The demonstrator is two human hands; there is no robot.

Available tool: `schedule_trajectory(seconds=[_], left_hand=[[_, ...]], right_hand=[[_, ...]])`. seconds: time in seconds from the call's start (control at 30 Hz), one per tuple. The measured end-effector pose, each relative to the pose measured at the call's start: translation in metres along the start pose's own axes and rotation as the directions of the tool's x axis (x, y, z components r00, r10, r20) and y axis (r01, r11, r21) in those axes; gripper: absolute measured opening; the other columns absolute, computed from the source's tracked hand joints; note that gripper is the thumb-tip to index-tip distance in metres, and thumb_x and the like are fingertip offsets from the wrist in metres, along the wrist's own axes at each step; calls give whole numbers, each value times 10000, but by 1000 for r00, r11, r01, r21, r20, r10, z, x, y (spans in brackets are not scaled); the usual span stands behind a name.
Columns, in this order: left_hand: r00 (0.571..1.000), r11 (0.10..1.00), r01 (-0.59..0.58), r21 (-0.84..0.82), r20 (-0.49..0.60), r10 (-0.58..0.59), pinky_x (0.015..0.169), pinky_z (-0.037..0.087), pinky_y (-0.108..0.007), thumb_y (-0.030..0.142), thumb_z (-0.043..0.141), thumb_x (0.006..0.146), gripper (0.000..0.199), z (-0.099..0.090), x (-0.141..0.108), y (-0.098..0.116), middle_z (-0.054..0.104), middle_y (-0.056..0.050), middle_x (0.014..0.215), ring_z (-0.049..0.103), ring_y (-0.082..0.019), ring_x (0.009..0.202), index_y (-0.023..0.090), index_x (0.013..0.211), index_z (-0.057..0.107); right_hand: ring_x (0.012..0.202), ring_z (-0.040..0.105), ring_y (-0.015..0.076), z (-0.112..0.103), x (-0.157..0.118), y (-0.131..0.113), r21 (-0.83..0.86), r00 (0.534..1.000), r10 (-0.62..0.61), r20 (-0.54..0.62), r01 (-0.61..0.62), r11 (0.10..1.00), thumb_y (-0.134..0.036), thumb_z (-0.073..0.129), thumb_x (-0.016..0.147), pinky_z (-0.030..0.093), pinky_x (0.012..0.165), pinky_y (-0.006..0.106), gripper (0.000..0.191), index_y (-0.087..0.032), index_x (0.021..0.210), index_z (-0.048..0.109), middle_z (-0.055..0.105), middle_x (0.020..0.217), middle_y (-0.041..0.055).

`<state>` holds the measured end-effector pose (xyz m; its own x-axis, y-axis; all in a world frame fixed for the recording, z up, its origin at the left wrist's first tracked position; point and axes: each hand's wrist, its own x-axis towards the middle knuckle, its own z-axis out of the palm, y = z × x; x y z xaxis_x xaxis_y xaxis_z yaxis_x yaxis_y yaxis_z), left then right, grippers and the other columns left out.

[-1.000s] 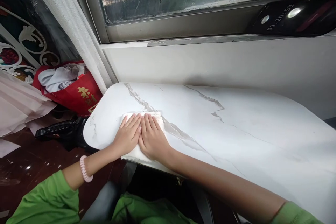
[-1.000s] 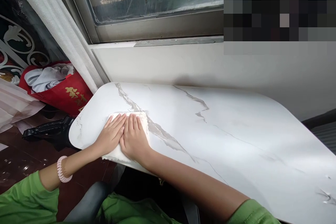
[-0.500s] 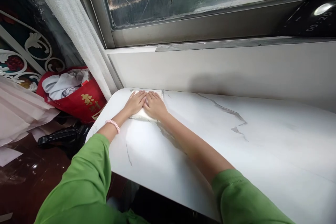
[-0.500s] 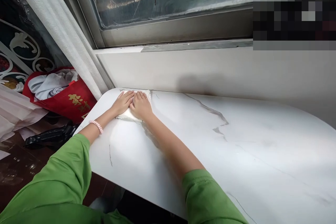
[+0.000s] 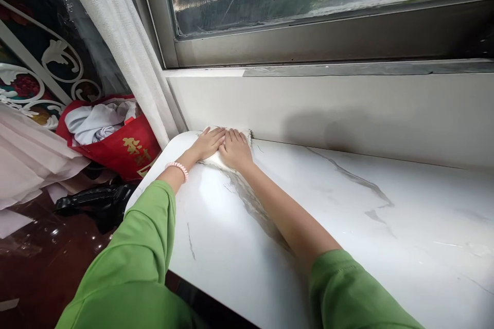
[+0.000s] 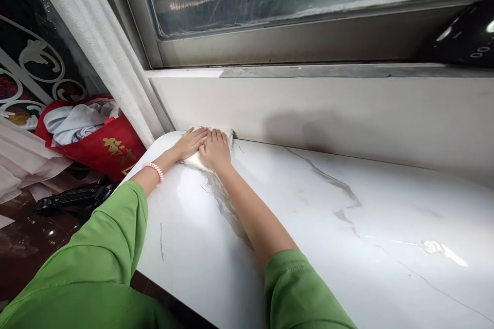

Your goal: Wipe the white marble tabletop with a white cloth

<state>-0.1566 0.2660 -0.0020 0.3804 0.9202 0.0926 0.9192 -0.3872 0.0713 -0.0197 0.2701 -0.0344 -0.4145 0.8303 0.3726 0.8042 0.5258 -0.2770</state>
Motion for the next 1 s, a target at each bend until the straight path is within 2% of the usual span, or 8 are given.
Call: schedule_trajectory(seconds=[0.1, 0.2, 0.37, 0.53, 0.73, 0.87, 1.0], left_hand=[[1000, 1000, 3, -20, 6, -3, 1179, 86, -392, 293, 177, 1001, 487, -1, -18, 6, 331, -51, 1529, 240, -138, 1422, 178, 1445, 342], [1000, 999, 22, -47, 19, -21, 1184, 60, -366, 298, 183, 999, 497, -4, -47, 14, 321, -47, 1533, 220, -123, 1428, 157, 1454, 324], [1000, 999, 21, -43, 17, -20, 1189, 65, -358, 288, 218, 981, 507, -14, -115, 26, 322, -52, 1531, 215, -124, 1431, 145, 1457, 319], [1000, 998, 12, -68, 14, -11, 1194, 77, -369, 303, 211, 983, 515, -23, -189, 32, 308, -40, 1537, 210, -120, 1433, 157, 1470, 294], [997, 996, 68, -50, -35, -70, 1198, 77, -385, 343, 189, 996, 535, -31, -259, 25, 336, -72, 1522, 221, -151, 1433, 121, 1470, 300], [991, 992, 125, -35, -38, -126, 1197, 87, -413, 382, 167, 1000, 547, -34, -285, 22, 338, -63, 1522, 237, -169, 1430, 145, 1478, 288], [988, 988, 147, -53, -26, -149, 1197, 89, -419, 402, 158, 1000, 552, -36, -287, 20, 342, -58, 1521, 238, -173, 1430, 156, 1474, 298]], right_hand=[[1371, 337, 309, -3, -15, -10, 16, 1000, -2, -4, 2, 1000, -264, 284, 896, 239, 1120, 488, 593, 71, 1368, 415, 415, 1444, 249], [1384, 307, 323, -9, -38, -29, 30, 1000, -6, 21, 6, 1000, -275, 304, 889, 220, 1129, 489, 617, 93, 1378, 387, 387, 1456, 262], [1390, 280, 357, -21, -88, -75, 77, 998, -48, 36, 45, 996, -293, 300, 900, 201, 1117, 555, 625, 78, 1399, 363, 366, 1466, 267], [1400, 232, 394, -36, -134, -124, 114, 987, -134, 92, 123, 986, -309, 286, 926, 185, 1120, 560, 649, 135, 1399, 316, 319, 1471, 308], [1408, 211, 392, -41, -160, -174, 190, 963, -239, 123, 213, 958, -311, 317, 930, 154, 1134, 555, 655, 140, 1405, 300, 300, 1479, 306], [1413, 200, 382, -39, -165, -193, 224, 949, -280, 145, 244, 944, -308, 318, 936, 134, 1137, 549, 651, 127, 1419, 279, 283, 1492, 298], [1412, 196, 387, -38, -163, -196, 242, 944, -297, 145, 257, 936, -311, 319, 937, 129, 1140, 535, 655, 130, 1419, 277, 282, 1489, 308]])
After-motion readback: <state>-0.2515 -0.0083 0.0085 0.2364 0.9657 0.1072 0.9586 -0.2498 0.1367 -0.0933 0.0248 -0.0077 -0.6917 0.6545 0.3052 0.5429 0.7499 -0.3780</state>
